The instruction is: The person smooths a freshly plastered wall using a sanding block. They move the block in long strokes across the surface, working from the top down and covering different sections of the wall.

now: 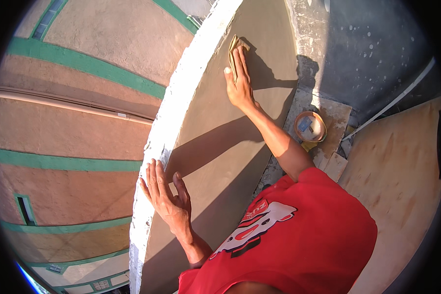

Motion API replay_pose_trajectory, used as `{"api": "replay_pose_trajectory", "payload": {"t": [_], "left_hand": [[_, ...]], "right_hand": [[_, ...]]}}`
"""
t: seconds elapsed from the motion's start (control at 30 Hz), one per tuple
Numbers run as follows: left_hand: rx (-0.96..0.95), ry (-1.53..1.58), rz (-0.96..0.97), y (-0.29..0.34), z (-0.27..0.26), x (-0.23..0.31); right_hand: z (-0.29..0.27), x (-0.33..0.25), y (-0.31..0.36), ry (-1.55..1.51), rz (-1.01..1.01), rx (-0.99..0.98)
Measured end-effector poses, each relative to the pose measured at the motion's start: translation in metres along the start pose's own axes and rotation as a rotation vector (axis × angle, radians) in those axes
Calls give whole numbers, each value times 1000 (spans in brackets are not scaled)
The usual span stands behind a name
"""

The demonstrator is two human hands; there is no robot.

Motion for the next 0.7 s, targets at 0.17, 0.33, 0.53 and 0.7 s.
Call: {"api": "replay_pose_trajectory", "payload": {"t": [0.17,0.33,0.53,0.7], "left_hand": [[-12,0,11,-16,20,9],[-3,11,25,-24,17,12],[-7,18,-4,-28,24,16],[-26,-35,-1,-24,18,17]], "right_hand": [[13,-54,37,80,-232,-93],[2,-22,-2,60,-195,6],[11,-52,65,127,-306,-107],[-10,42,-30,-95,78,17]]}}
Point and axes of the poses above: each hand's wrist, its own y-axis away from the middle knuckle, its own z-axis out of the palm, x = y × z, the point moved 6 cm from there along -y, towards the middle knuckle, and after that the axes turned 6 degrees about y, right-handed, at the moved point
